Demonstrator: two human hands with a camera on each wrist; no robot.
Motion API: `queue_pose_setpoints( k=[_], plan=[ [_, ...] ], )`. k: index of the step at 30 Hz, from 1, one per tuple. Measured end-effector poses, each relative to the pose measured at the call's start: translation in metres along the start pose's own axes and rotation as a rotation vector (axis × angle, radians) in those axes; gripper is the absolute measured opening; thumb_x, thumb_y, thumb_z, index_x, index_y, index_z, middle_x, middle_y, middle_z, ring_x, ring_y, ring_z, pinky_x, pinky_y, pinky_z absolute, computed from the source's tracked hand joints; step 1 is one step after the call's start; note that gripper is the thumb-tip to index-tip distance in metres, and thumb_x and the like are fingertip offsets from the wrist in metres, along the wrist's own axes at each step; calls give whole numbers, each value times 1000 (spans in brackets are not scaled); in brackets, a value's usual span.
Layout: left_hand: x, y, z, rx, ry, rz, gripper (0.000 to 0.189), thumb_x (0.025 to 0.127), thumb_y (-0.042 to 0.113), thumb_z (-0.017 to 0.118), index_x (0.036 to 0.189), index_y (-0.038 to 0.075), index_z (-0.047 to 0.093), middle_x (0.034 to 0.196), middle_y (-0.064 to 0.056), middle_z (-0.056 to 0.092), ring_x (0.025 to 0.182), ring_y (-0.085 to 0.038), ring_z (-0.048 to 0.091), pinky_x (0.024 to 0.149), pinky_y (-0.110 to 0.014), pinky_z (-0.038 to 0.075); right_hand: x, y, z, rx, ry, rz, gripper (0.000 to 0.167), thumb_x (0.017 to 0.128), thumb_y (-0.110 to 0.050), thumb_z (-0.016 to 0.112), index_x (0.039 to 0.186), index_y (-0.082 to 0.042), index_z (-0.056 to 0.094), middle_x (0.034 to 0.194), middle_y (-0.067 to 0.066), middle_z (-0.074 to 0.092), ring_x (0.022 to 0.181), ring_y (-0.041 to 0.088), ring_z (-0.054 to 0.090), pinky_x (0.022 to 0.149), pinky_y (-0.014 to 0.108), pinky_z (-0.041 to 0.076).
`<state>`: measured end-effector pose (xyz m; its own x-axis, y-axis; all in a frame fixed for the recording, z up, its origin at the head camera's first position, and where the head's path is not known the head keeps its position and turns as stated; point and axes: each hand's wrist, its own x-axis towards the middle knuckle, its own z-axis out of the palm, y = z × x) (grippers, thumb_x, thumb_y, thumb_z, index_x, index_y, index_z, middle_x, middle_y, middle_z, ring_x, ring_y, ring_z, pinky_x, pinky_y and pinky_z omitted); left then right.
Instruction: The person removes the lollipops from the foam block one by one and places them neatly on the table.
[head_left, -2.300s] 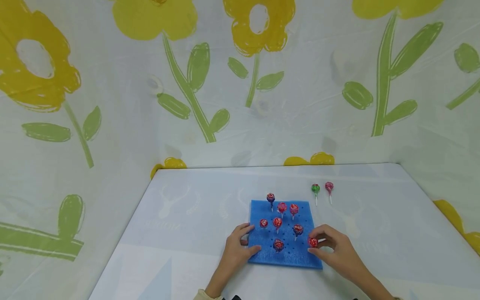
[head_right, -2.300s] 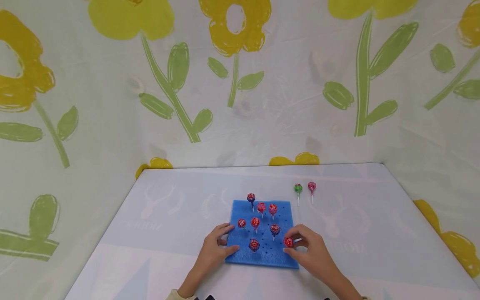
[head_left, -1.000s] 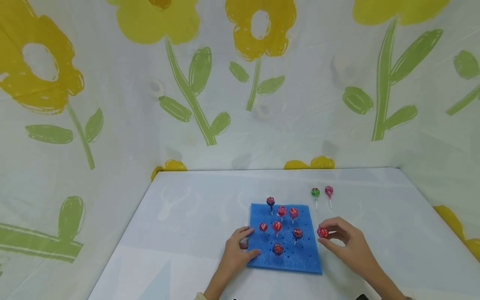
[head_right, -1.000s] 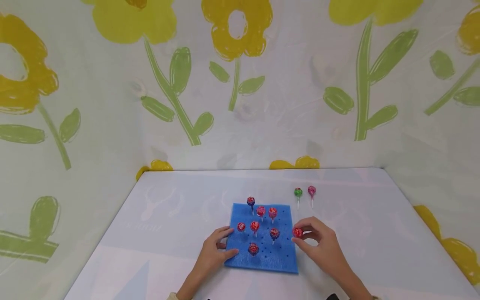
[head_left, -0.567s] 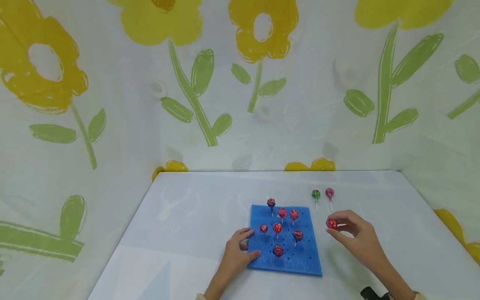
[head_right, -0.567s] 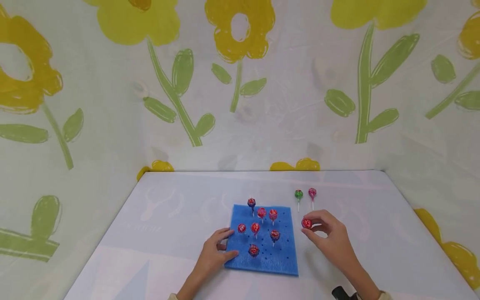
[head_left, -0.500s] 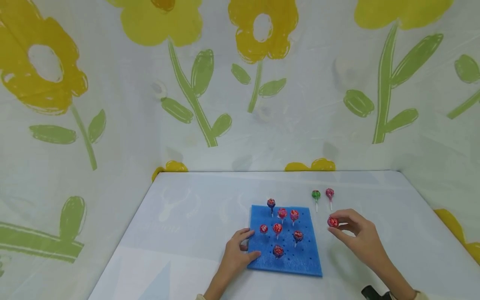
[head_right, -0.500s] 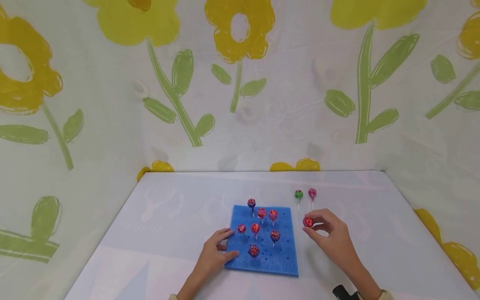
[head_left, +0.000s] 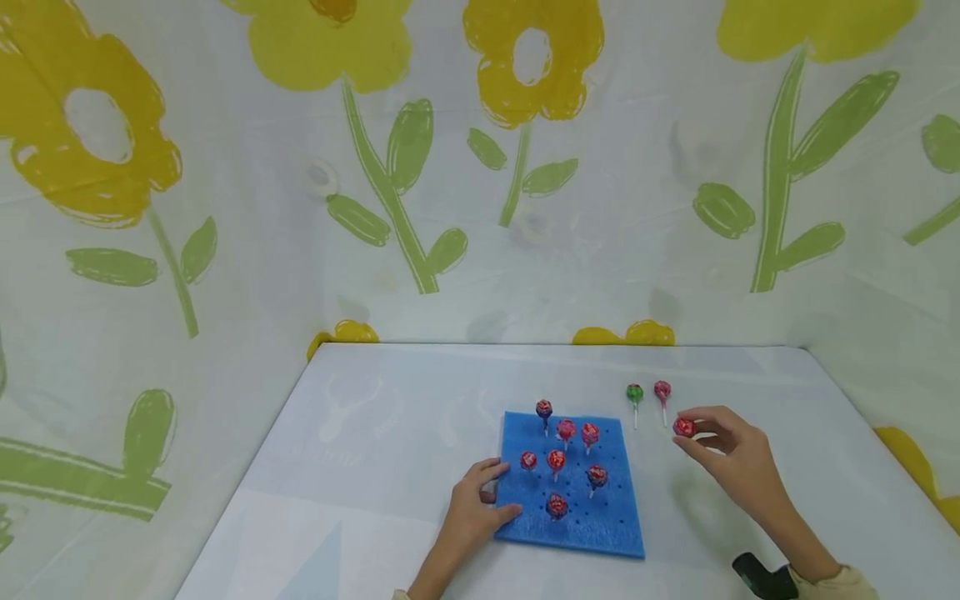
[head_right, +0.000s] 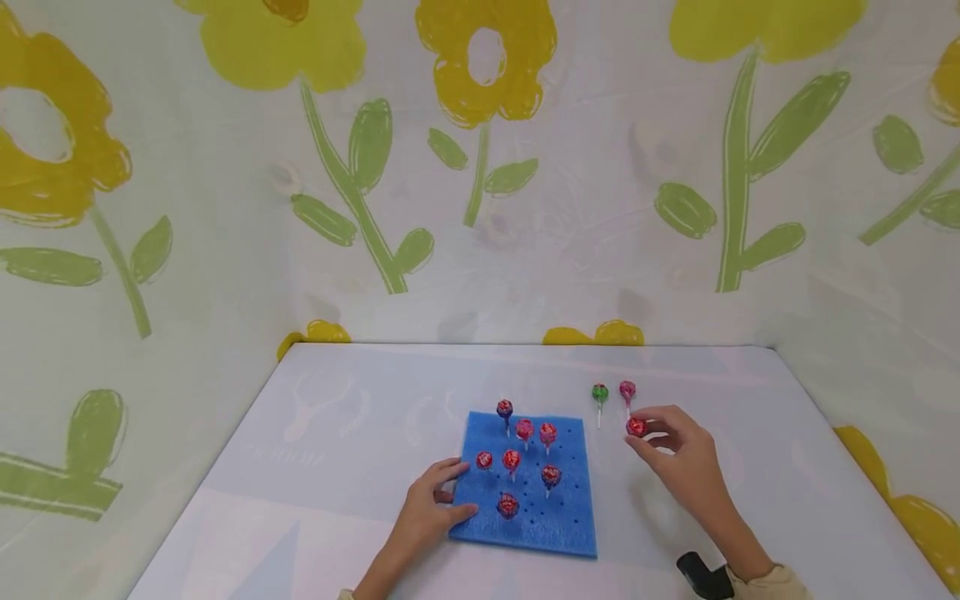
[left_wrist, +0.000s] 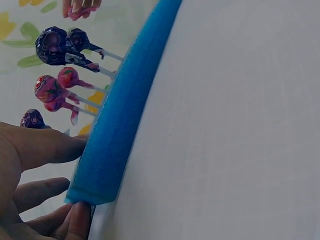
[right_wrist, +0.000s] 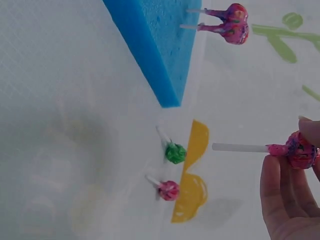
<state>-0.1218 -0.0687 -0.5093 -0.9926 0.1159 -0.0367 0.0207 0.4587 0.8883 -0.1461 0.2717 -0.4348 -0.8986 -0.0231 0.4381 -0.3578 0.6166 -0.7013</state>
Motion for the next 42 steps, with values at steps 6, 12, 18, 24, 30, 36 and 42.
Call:
queue_pose_setpoints(
  k=[6, 12, 18, 24, 30, 36, 42],
  plan=[
    [0, -1, 0, -2, 1, -5, 56, 74, 16, 82, 125, 7, 61, 135, -13, 50, 92, -21, 58, 76, -32, 54, 7, 5, -3, -4, 23, 31, 29, 79, -4, 75, 107, -2, 65, 99, 10, 63, 83, -9, 55, 69, 6, 45],
    [0, 0, -1, -13, 1, 2, 56, 73, 15, 82, 124, 6, 62, 134, -14, 50, 92, -22, 58, 76, -34, 54, 13, 8, -5, -33, 36, 56, 29, 82, -9, 74, 108, -1, 65, 101, 13, 63, 83, -11, 52, 69, 4, 43],
    [0, -1, 0, -5, 0, 0, 55, 73, 15, 82, 124, 6, 62, 134, -14, 50, 91, -21, 58, 76, -33, 54, 18, 12, -8, -57, 8, 69, 30, 84, -11, 72, 110, 0, 64, 103, 14, 63, 83, -13, 52, 70, 4, 44],
    [-1, 0, -1, -13, -4, 7, 55, 73, 15, 82, 124, 6, 61, 134, -15, 50, 91, -22, 58, 76, -33, 54, 24, 19, -10, -53, 3, 55, 27, 84, -10, 72, 108, 1, 63, 102, 15, 63, 82, -13, 52, 69, 4, 44],
    [0, 0, -1, -19, -5, 6, 55, 74, 16, 82, 124, 6, 61, 134, -14, 50, 92, -22, 58, 77, -34, 54, 31, 24, -12, -63, -2, 59, 28, 85, -10, 71, 109, 1, 62, 102, 16, 63, 82, -14, 51, 69, 4, 43],
    [-1, -1, 0, -27, 1, 3, 55, 73, 16, 82, 124, 7, 62, 134, -13, 50, 92, -22, 58, 77, -34, 54, 37, 31, -13, -78, -6, 77, 28, 85, -13, 71, 109, 1, 63, 102, 17, 64, 81, -15, 50, 69, 3, 42],
    [-1, 0, -1, -30, 3, -2, 55, 74, 17, 82, 124, 8, 62, 135, -12, 50, 94, -22, 57, 78, -34, 54, 44, 34, -15, -76, -15, 95, 29, 86, -15, 70, 108, 2, 63, 102, 18, 63, 80, -13, 51, 69, 3, 43]
  ],
)
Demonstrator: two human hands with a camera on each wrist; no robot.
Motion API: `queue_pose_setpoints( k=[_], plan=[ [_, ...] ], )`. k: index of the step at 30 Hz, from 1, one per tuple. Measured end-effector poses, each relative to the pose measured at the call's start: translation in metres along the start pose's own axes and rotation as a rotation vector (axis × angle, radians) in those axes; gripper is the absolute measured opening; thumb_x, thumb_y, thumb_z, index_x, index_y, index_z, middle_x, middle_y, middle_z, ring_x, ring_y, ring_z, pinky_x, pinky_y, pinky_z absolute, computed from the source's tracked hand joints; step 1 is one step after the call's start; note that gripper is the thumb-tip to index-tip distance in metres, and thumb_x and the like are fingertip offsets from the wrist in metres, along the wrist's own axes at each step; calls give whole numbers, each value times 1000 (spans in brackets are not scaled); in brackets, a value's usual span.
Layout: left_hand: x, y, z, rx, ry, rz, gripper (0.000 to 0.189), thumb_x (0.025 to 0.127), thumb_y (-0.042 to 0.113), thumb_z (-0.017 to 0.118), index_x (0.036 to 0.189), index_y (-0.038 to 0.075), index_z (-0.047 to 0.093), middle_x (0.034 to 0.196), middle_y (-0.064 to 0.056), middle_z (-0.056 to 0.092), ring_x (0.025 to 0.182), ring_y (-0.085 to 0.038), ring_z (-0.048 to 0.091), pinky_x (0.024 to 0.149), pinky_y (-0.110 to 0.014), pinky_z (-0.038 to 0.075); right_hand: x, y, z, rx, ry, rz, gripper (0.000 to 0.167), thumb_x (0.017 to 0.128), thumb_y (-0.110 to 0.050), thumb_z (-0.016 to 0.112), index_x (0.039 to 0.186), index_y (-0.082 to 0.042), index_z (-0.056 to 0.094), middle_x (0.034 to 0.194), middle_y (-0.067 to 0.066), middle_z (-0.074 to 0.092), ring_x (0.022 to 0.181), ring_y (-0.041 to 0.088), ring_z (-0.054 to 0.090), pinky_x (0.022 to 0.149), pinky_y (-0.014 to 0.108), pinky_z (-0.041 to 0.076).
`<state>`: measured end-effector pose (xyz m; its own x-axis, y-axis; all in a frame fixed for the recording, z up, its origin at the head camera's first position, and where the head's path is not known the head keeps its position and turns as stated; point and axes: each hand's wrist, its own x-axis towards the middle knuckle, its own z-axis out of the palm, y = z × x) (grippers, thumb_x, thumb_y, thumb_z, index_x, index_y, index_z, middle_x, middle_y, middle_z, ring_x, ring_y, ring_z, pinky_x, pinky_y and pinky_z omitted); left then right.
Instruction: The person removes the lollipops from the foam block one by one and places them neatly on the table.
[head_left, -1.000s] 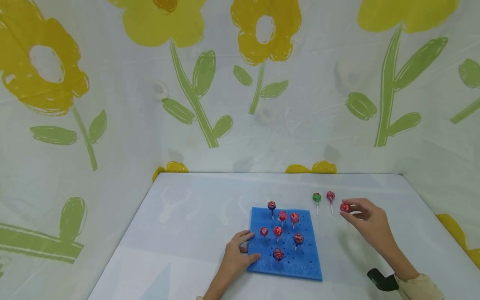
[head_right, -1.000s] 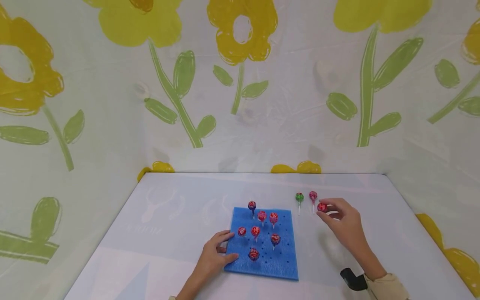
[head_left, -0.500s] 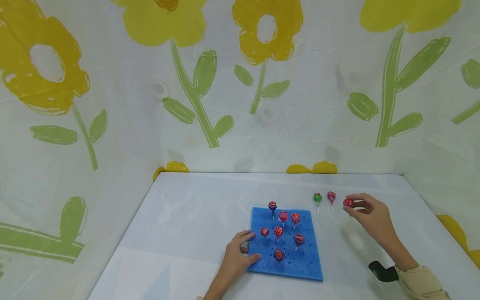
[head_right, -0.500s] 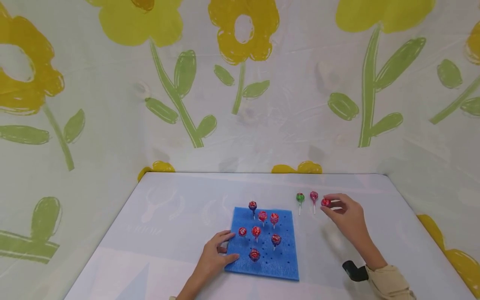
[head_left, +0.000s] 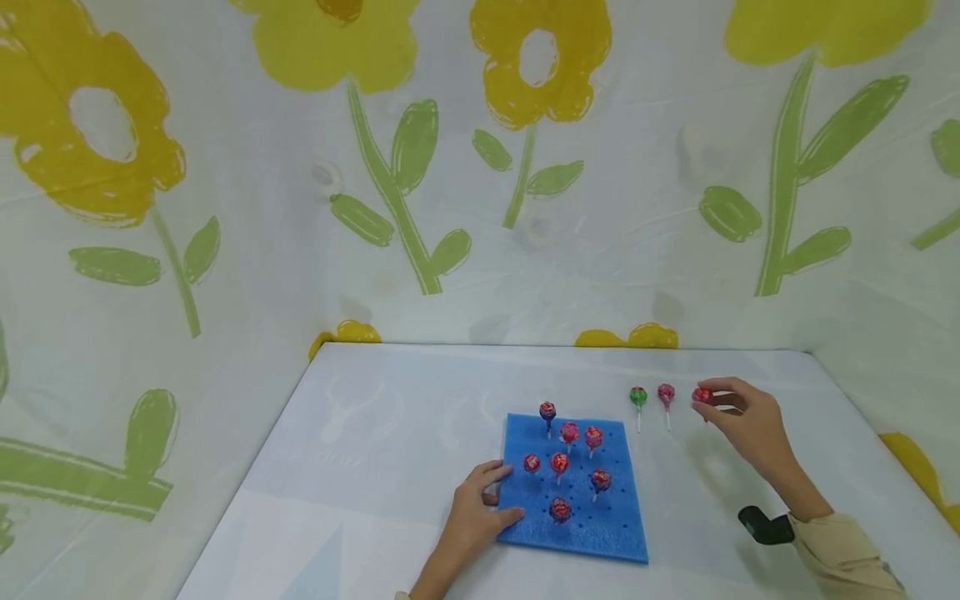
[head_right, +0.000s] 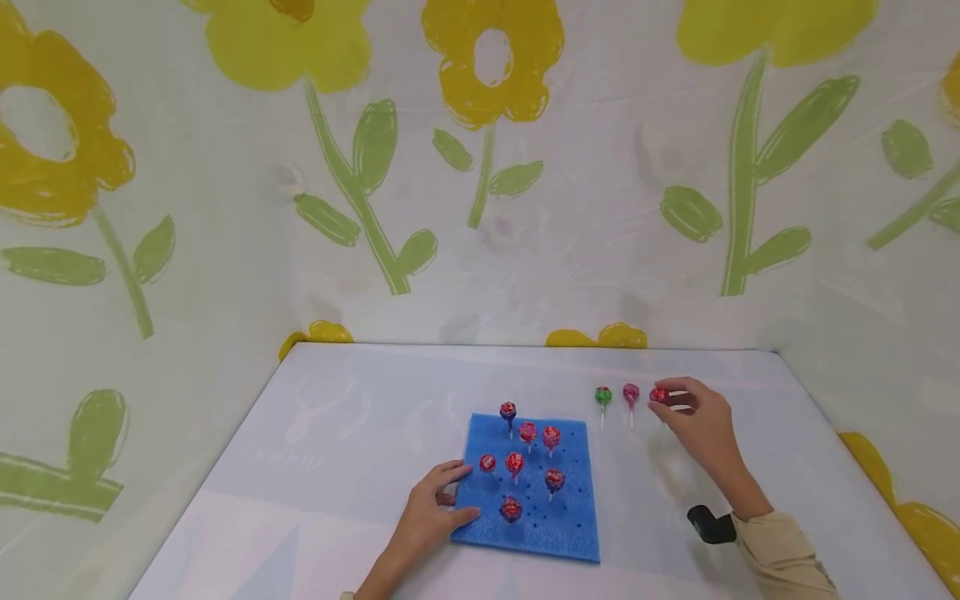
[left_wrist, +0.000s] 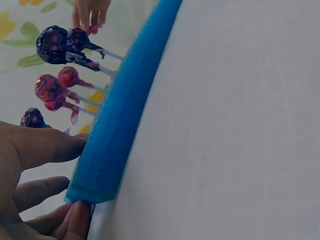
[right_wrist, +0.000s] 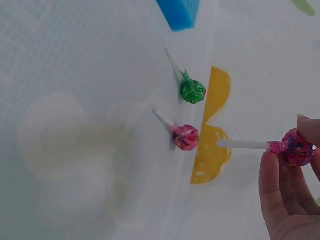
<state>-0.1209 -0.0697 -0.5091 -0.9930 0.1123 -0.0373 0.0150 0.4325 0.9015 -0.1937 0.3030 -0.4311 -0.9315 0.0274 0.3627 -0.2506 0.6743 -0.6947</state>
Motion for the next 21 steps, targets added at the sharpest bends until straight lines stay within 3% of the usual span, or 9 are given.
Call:
queue_pose_setpoints(
  k=[7, 12, 16, 21],
  plan=[
    [-1, 2, 0, 6, 2, -7, 55, 74, 16, 81, 124, 7, 62, 135, -13, 49, 94, -23, 58, 78, -34, 54, 12, 16, 7, 21, -7, 81, 33, 86, -25, 70, 108, -1, 62, 102, 15, 62, 86, 16, 59, 68, 4, 44],
    [-1, 2, -1, 3, 3, 4, 54, 74, 14, 81, 124, 5, 61, 134, -14, 50, 93, -23, 58, 78, -35, 54, 25, 44, 14, 49, -21, 100, 38, 85, -32, 71, 108, -3, 63, 101, 13, 62, 86, 20, 60, 62, 14, 49],
    [0, 1, -1, 3, -2, 11, 54, 74, 14, 81, 124, 4, 61, 134, -14, 50, 92, -22, 58, 77, -34, 54, 32, 61, 19, -25, -29, 133, 36, 85, -35, 70, 109, -9, 62, 102, 8, 62, 84, 16, 60, 53, 29, 53],
    [1, 0, -1, -8, -6, 24, 54, 74, 13, 81, 124, 4, 61, 134, -14, 50, 91, -22, 58, 76, -32, 53, 37, 63, 19, -6, -49, 157, 36, 85, -31, 71, 109, -6, 62, 103, 12, 61, 84, 20, 61, 55, 35, 54]
  ],
)
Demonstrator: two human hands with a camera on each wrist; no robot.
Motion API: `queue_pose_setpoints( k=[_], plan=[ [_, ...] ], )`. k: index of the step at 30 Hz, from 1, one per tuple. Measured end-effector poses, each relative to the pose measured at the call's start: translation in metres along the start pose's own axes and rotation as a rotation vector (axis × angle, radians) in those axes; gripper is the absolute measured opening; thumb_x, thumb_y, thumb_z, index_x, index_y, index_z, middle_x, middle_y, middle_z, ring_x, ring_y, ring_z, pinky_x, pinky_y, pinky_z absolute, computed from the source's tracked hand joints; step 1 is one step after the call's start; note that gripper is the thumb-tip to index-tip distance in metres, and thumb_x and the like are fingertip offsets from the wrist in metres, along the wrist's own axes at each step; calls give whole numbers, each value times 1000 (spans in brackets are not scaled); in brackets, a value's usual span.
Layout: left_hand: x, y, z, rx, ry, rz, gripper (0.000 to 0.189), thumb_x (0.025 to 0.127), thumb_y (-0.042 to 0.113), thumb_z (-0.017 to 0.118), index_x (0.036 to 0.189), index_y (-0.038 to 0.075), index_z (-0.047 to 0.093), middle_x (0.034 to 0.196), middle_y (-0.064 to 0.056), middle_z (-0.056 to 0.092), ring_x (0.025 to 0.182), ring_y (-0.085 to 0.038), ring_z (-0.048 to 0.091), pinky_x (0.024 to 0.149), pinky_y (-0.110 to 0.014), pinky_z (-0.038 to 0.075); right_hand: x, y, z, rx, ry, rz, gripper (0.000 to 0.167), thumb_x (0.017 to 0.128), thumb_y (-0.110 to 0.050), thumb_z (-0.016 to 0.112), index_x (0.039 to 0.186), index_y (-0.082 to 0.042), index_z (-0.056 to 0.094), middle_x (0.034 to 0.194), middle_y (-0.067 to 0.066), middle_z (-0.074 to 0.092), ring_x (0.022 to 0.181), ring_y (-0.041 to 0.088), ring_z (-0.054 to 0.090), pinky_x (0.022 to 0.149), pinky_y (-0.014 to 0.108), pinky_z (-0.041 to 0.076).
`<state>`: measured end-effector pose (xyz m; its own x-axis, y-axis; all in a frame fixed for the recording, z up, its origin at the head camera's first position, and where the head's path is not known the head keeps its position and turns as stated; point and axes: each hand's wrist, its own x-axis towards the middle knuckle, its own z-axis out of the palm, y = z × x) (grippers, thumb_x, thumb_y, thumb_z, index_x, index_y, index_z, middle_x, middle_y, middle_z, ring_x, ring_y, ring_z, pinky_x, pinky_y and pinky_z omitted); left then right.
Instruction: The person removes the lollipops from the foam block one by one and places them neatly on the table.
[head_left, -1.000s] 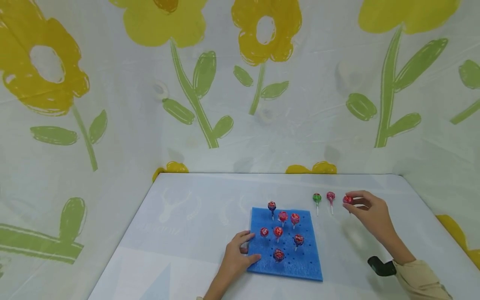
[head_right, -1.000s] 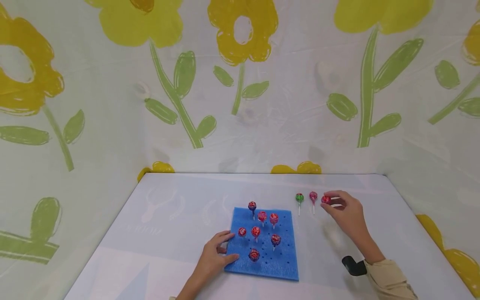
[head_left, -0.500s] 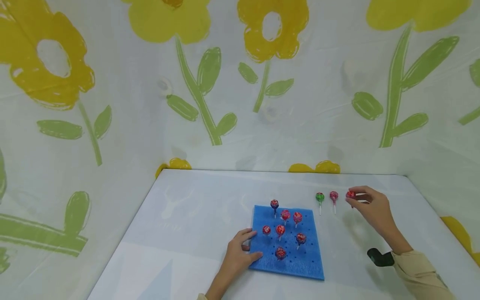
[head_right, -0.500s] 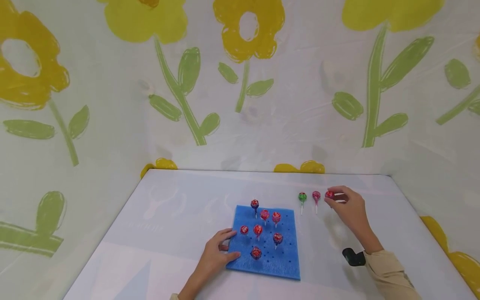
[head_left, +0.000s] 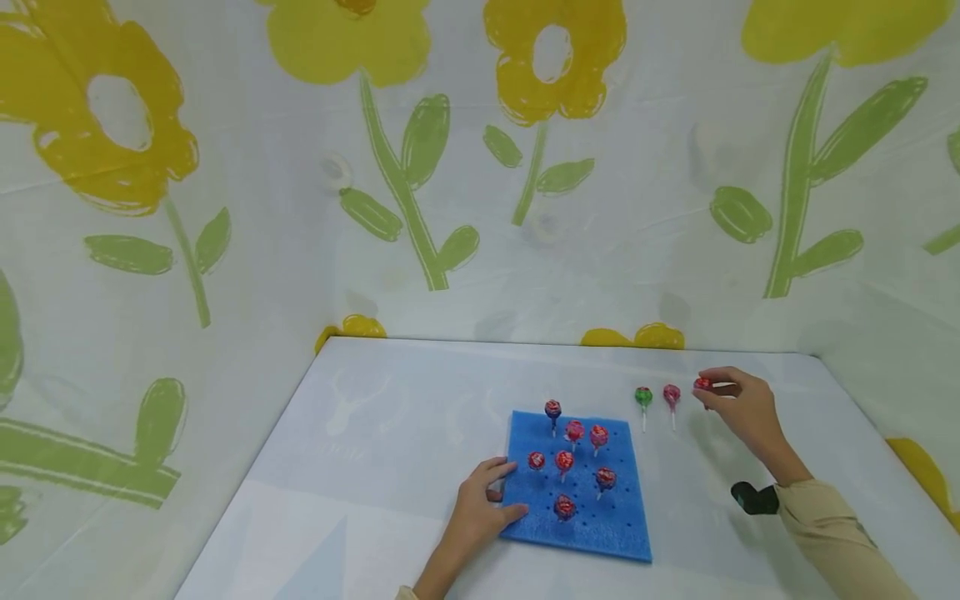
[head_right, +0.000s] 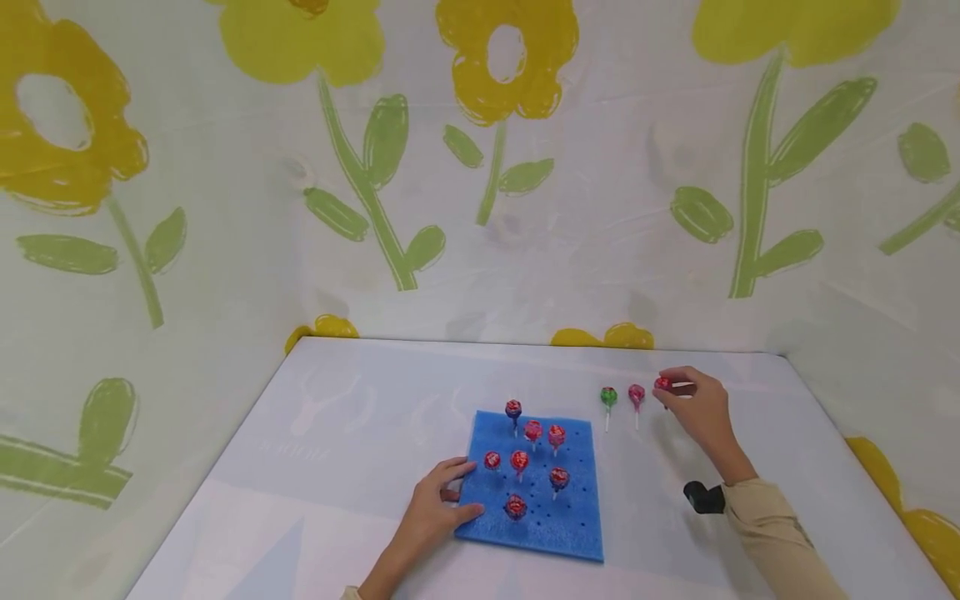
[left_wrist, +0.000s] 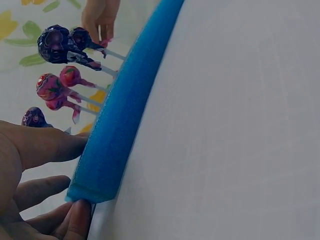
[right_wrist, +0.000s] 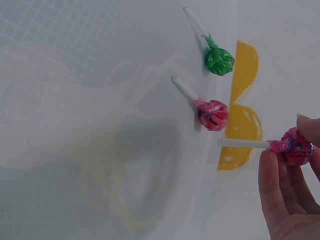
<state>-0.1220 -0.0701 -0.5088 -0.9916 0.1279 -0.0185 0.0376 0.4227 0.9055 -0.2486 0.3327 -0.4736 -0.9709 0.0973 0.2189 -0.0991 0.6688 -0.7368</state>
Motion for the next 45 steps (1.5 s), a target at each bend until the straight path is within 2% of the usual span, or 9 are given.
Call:
queue_pose_setpoints(
  k=[8, 11, 15, 16, 22, 28, 31, 36, 45],
  plan=[
    [1, 1, 1, -8, -6, 17, 55, 74, 13, 81, 124, 3, 61, 132, -15, 51, 90, -20, 59, 75, -30, 53, -1, -15, -4, -1, -29, 82, 39, 88, -26, 68, 114, 2, 60, 108, 20, 61, 83, 26, 63, 60, 23, 53],
    [0, 1, 1, 0, -5, 10, 54, 74, 14, 81, 124, 3, 61, 132, -14, 51, 90, -20, 58, 74, -29, 53, 5, -1, 1, 0, -40, 97, 41, 89, -27, 66, 117, 2, 58, 111, 23, 58, 86, 30, 62, 56, 21, 52],
    [0, 0, 0, 13, 1, 8, 54, 74, 15, 81, 124, 4, 61, 132, -14, 51, 90, -20, 58, 75, -31, 54, 18, 27, 13, -18, -34, 118, 46, 88, -36, 66, 118, -2, 58, 111, 19, 58, 84, 24, 62, 49, 17, 48],
    [-1, 0, 0, 13, 1, 8, 54, 74, 15, 81, 124, 4, 61, 132, -14, 51, 90, -20, 58, 75, -31, 54, 19, 28, 13, -23, -41, 122, 46, 89, -35, 65, 119, -1, 57, 112, 20, 58, 86, 26, 61, 52, 17, 49],
    [-1, -2, 2, 13, 4, 8, 55, 74, 14, 81, 124, 5, 62, 132, -13, 51, 90, -19, 58, 75, -30, 53, 10, -1, 8, -28, -85, 186, 43, 91, -22, 63, 122, 7, 55, 116, 28, 56, 92, 34, 60, 67, 26, 54],
    [-3, 0, 1, 13, 11, 3, 54, 74, 14, 81, 124, 5, 61, 132, -13, 51, 91, -21, 58, 75, -30, 53, 12, 4, 12, -59, -91, 163, 38, 90, -15, 63, 118, 10, 56, 113, 31, 56, 93, 36, 59, 59, 19, 51],
    [-4, 2, 1, 9, 12, -10, 54, 75, 15, 81, 124, 5, 61, 133, -13, 51, 92, -22, 58, 76, -33, 54, 15, 8, 14, -77, -84, 151, 37, 88, -11, 63, 116, 12, 56, 112, 32, 57, 94, 38, 58, 63, 25, 52],
    [-4, 2, 2, 14, 9, -26, 54, 74, 15, 81, 124, 7, 62, 133, -13, 51, 92, -22, 58, 77, -35, 54, 17, 13, 19, -114, -93, 149, 36, 86, -6, 65, 115, 13, 55, 110, 33, 57, 96, 42, 55, 79, 49, 49],
    [-2, 1, 2, 35, 17, -30, 53, 75, 18, 80, 124, 8, 62, 133, -12, 51, 93, -19, 58, 78, -32, 54, 13, 11, 21, -135, -71, 135, 36, 86, -8, 64, 114, 13, 55, 108, 33, 57, 93, 42, 55, 77, 51, 49]
  ],
)
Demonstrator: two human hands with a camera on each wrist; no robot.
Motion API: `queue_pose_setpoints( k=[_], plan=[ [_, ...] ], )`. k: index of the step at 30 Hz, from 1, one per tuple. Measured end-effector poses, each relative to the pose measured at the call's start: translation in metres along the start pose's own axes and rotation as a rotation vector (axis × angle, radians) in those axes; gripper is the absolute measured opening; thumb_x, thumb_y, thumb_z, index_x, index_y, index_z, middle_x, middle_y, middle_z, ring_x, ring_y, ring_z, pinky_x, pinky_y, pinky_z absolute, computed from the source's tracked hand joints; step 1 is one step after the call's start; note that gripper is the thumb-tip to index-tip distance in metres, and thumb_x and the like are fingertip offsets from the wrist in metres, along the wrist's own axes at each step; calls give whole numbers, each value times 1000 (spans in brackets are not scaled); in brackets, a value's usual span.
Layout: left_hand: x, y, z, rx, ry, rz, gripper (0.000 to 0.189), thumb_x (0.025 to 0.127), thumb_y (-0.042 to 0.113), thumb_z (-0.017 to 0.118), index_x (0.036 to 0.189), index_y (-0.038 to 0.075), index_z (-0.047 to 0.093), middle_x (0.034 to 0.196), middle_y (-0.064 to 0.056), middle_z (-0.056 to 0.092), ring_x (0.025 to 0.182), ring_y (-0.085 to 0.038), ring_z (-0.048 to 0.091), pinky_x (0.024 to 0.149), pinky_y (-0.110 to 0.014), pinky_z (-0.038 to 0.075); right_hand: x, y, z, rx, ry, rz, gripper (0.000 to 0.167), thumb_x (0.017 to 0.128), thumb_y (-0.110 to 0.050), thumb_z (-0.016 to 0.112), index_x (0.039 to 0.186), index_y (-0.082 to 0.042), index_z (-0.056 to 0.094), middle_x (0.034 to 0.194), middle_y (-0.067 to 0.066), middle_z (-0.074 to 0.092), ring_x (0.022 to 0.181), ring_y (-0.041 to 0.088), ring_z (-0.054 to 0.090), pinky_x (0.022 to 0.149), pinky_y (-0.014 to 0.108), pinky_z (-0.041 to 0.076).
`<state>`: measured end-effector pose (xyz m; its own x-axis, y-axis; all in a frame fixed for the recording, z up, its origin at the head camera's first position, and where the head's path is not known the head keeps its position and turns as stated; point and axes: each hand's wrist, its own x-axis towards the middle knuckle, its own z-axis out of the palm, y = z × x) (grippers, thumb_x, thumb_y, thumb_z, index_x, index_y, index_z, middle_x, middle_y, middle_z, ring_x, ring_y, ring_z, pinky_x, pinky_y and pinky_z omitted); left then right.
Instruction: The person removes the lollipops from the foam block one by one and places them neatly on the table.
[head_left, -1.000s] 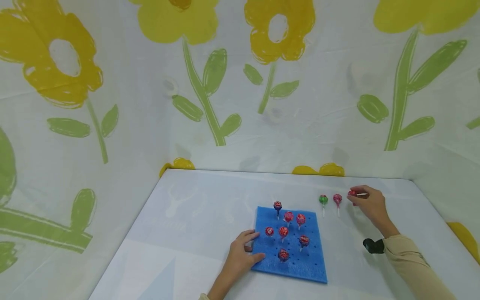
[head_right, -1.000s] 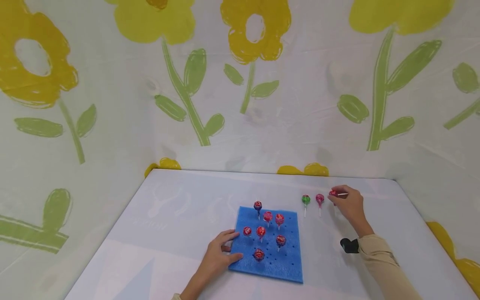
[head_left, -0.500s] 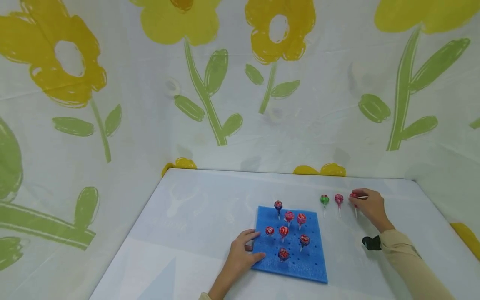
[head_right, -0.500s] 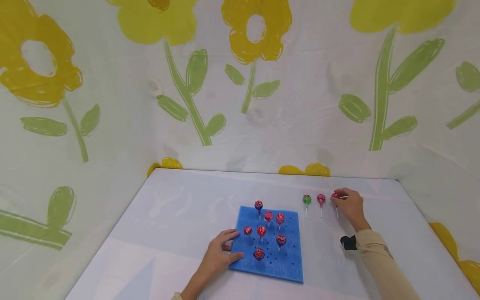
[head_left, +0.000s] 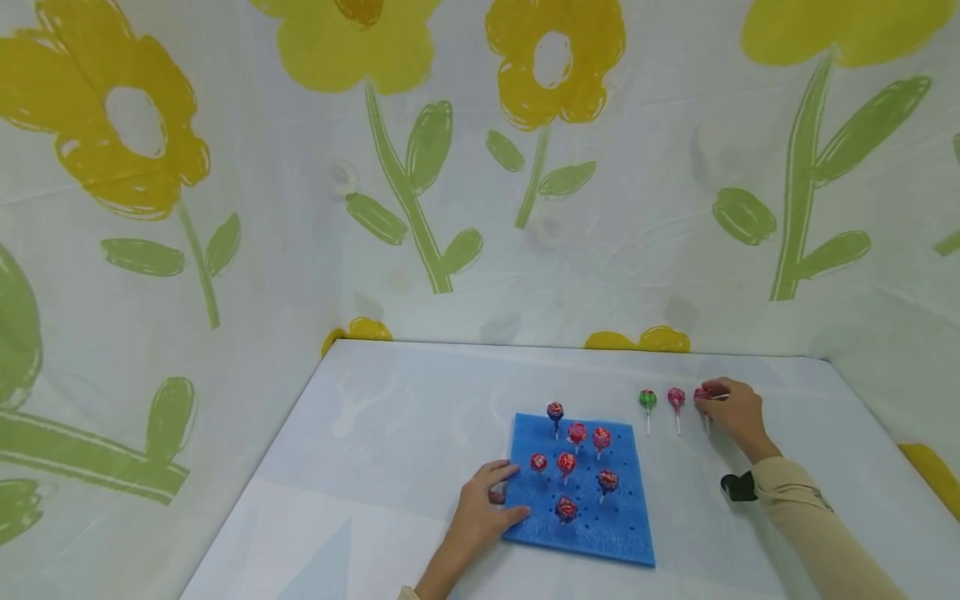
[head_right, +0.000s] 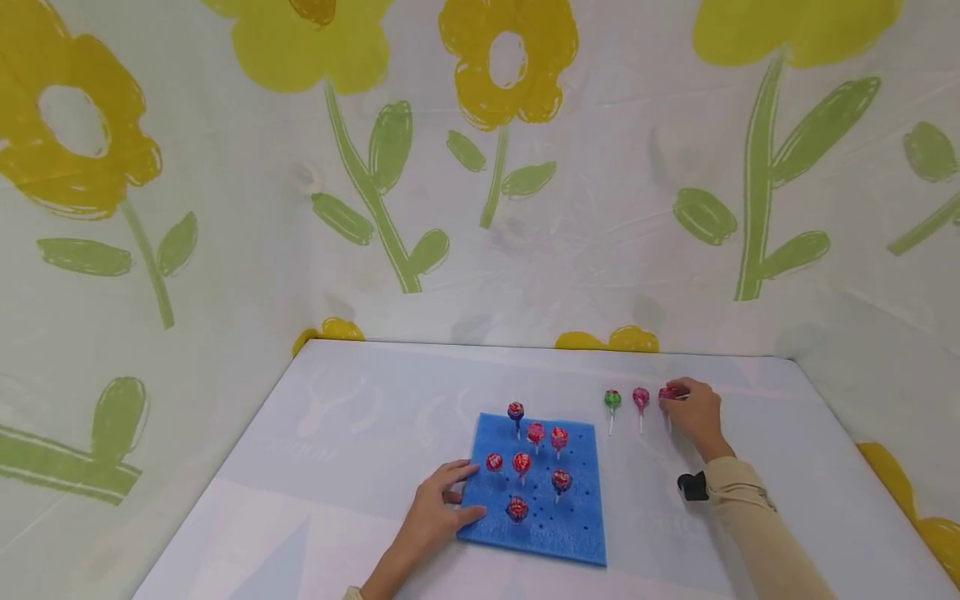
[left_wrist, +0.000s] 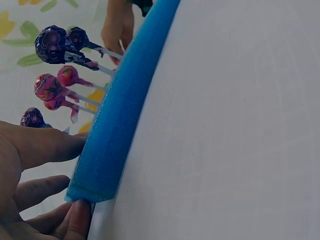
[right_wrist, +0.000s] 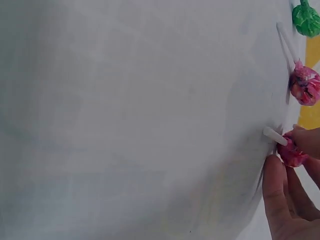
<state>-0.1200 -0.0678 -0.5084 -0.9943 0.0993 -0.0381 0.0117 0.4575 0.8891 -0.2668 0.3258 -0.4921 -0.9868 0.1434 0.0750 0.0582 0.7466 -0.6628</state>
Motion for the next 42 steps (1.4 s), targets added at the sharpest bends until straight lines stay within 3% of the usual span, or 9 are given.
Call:
queue_pose_setpoints(
  k=[11, 19, 24, 30, 37, 42],
  plan=[
    [1, -2, 0, -2, 3, 20, 53, 76, 18, 80, 125, 8, 61, 133, -12, 51, 94, -19, 59, 78, -32, 54, -5, 0, -3, -14, 5, 9, 35, 87, -10, 62, 112, 12, 55, 108, 33, 55, 100, 46, 50, 79, 53, 47],
    [-1, -2, -1, -14, -17, 37, 54, 75, 17, 80, 124, 5, 61, 133, -14, 50, 92, -21, 59, 77, -33, 54, -12, 2, -8, -93, 24, 56, 27, 84, -11, 64, 96, 12, 61, 87, 26, 59, 80, 36, 50, 61, 35, 43],
    [-2, -2, -2, -17, -16, 33, 54, 75, 16, 81, 125, 6, 61, 133, -13, 50, 92, -21, 58, 78, -34, 54, -16, -3, -10, -92, -9, 104, 27, 84, -15, 65, 92, 11, 63, 84, 23, 61, 77, 34, 51, 59, 33, 43],
    [-2, 0, -2, -21, -11, 24, 54, 75, 16, 81, 125, 7, 61, 134, -13, 50, 93, -22, 58, 78, -35, 54, -17, -5, -9, -85, 8, 115, 26, 83, -13, 64, 91, 12, 62, 80, 22, 61, 72, 30, 51, 50, 26, 41],
    [-1, -1, -2, -23, -12, 25, 54, 75, 16, 80, 124, 6, 61, 133, -12, 50, 93, -22, 58, 78, -34, 54, -17, -6, -8, -27, 5, 145, 27, 84, -11, 62, 94, 13, 58, 73, 18, 59, 56, 20, 53, 46, 28, 44],
    [-1, -2, -2, -25, -10, 35, 54, 75, 17, 81, 124, 6, 62, 133, -12, 51, 91, -21, 58, 77, -33, 54, -16, -6, -7, 8, 7, 150, 27, 85, -11, 62, 95, 13, 57, 70, 16, 59, 54, 18, 54, 46, 28, 45]
  ],
)
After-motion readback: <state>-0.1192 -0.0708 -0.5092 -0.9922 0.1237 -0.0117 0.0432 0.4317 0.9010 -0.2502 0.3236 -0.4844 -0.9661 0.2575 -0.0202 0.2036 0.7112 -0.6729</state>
